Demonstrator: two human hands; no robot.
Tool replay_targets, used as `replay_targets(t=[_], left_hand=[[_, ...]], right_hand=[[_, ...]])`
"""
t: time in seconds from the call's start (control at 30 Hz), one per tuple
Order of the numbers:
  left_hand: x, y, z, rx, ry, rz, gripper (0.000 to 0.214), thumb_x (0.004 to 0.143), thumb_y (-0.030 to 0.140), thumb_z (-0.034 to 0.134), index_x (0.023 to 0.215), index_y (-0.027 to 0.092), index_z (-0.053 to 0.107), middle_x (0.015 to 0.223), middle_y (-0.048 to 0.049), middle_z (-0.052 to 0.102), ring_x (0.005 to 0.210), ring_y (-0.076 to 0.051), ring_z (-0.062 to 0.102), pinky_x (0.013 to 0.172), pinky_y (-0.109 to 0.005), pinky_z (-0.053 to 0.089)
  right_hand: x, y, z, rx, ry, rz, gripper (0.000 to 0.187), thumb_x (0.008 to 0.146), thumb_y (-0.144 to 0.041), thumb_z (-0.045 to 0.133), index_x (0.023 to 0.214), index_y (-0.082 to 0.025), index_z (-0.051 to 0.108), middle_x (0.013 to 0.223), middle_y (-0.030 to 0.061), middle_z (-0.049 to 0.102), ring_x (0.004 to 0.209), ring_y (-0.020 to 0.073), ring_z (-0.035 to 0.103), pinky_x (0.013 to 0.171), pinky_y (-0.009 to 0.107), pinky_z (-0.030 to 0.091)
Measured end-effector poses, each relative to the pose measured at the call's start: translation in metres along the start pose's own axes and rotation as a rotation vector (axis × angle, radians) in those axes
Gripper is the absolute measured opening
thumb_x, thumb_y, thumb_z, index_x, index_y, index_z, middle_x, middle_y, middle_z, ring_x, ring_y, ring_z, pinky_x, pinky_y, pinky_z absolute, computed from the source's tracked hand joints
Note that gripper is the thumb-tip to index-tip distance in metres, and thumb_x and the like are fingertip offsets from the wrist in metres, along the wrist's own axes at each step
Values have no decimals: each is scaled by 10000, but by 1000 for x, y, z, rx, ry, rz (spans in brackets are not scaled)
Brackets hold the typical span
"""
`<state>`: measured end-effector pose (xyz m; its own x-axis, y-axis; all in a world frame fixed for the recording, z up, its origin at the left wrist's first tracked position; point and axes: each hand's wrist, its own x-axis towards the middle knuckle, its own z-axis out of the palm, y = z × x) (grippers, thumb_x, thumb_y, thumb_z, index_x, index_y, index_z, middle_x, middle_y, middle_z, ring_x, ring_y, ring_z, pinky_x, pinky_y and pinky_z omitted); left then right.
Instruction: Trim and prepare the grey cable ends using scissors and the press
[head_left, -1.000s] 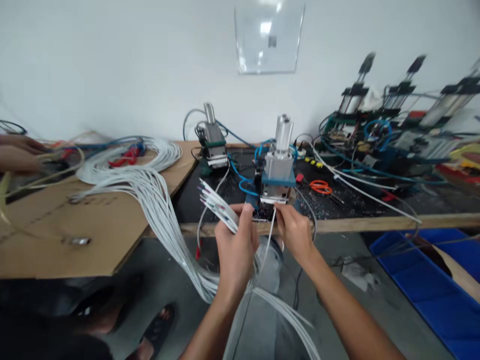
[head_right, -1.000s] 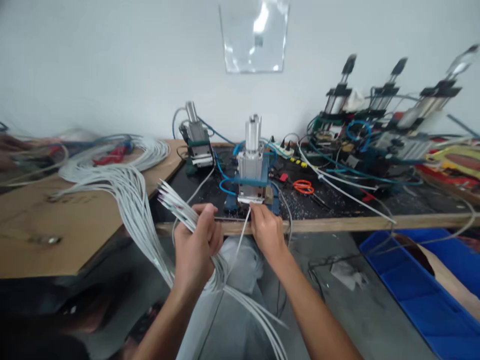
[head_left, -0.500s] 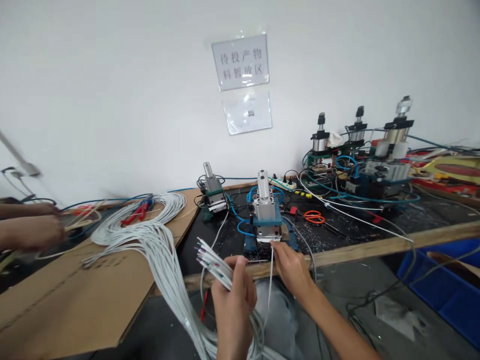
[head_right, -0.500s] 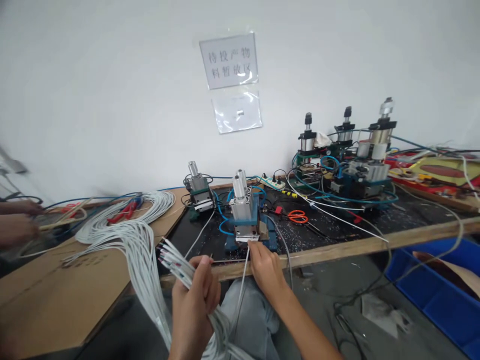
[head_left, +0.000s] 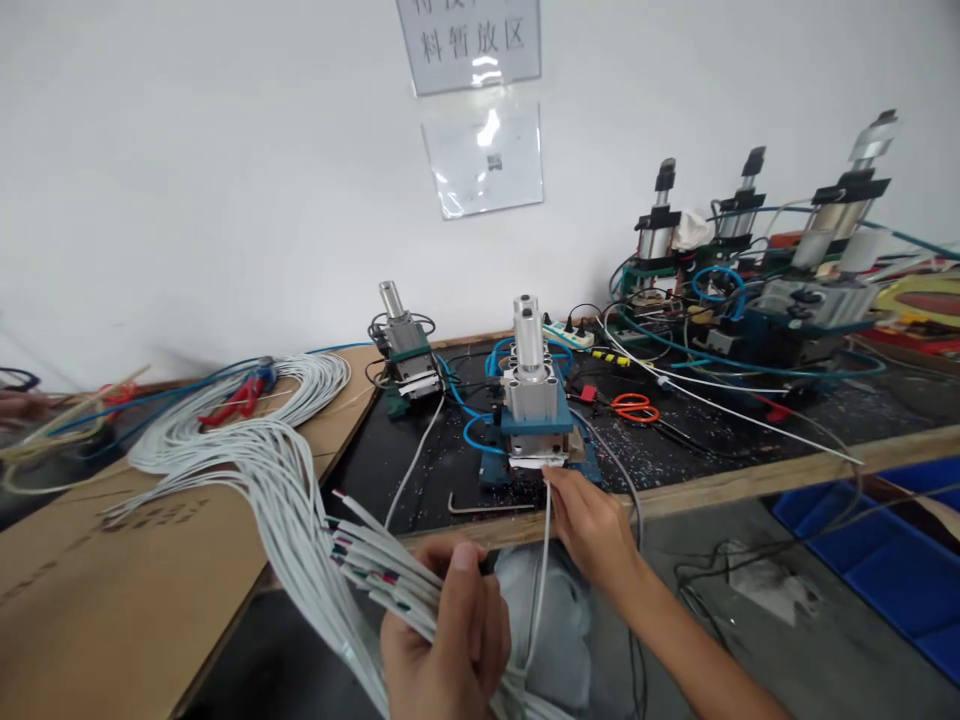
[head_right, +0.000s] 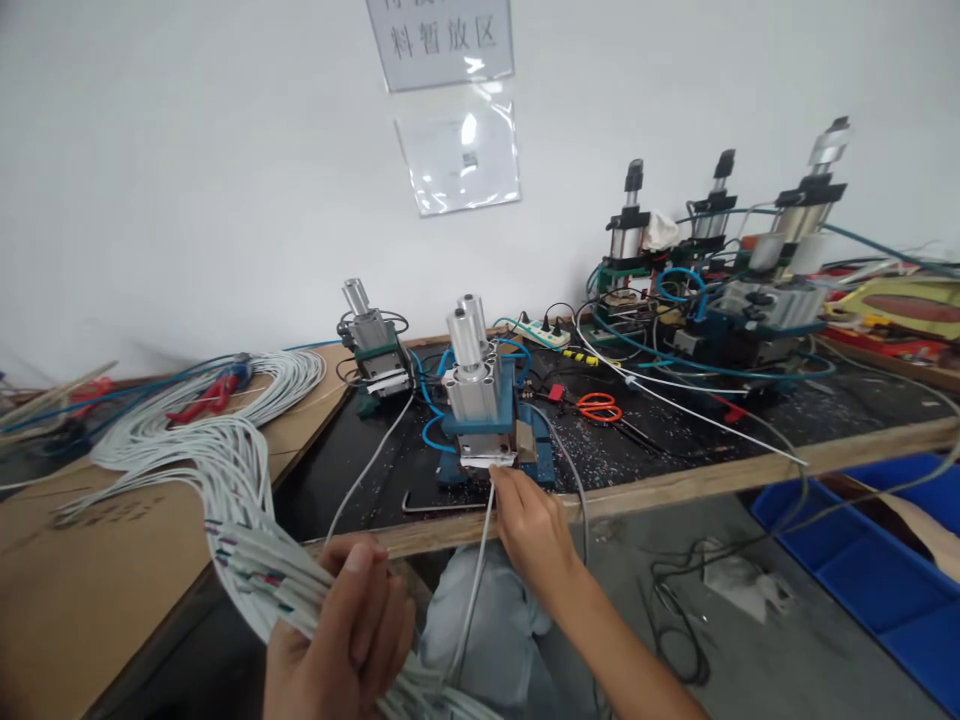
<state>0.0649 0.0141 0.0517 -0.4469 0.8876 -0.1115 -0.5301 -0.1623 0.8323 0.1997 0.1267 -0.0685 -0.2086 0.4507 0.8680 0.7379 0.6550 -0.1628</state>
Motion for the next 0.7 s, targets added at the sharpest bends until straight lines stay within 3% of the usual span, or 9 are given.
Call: replay_targets(t=[0.27,0.5,0.7], left_hand=[[-2,1,-4,-34,29,-60,587,527,487,1045,699,152,595,428,126,293,339,-1,232,322,-65,240],[-1,-4,-8,-31,-25,-48,529,561,489,1029,685,140,652,412,103,321,322,-3,244,320,-76,250],[2,-14,-11,32,-58,-132,565,564,544,1016,720,142,652,432,113,303,356,3,199,357,-90,208]], right_hand=[[2,-1,-2,-5,42,-29,236,1090,-74,415,1250,-78,589,1057,117,709,926,222,735,742,321,639],[6,-2,-4,10,44,-40,265,1063,-50,417,1237,-92,613,1035,131,726,920,230,743,771,328,639],[-7,-17,-29,84,56,-130,260,1056,-32,476,1272,-70,616,1088,136,732,977,214,734,836,316,625]])
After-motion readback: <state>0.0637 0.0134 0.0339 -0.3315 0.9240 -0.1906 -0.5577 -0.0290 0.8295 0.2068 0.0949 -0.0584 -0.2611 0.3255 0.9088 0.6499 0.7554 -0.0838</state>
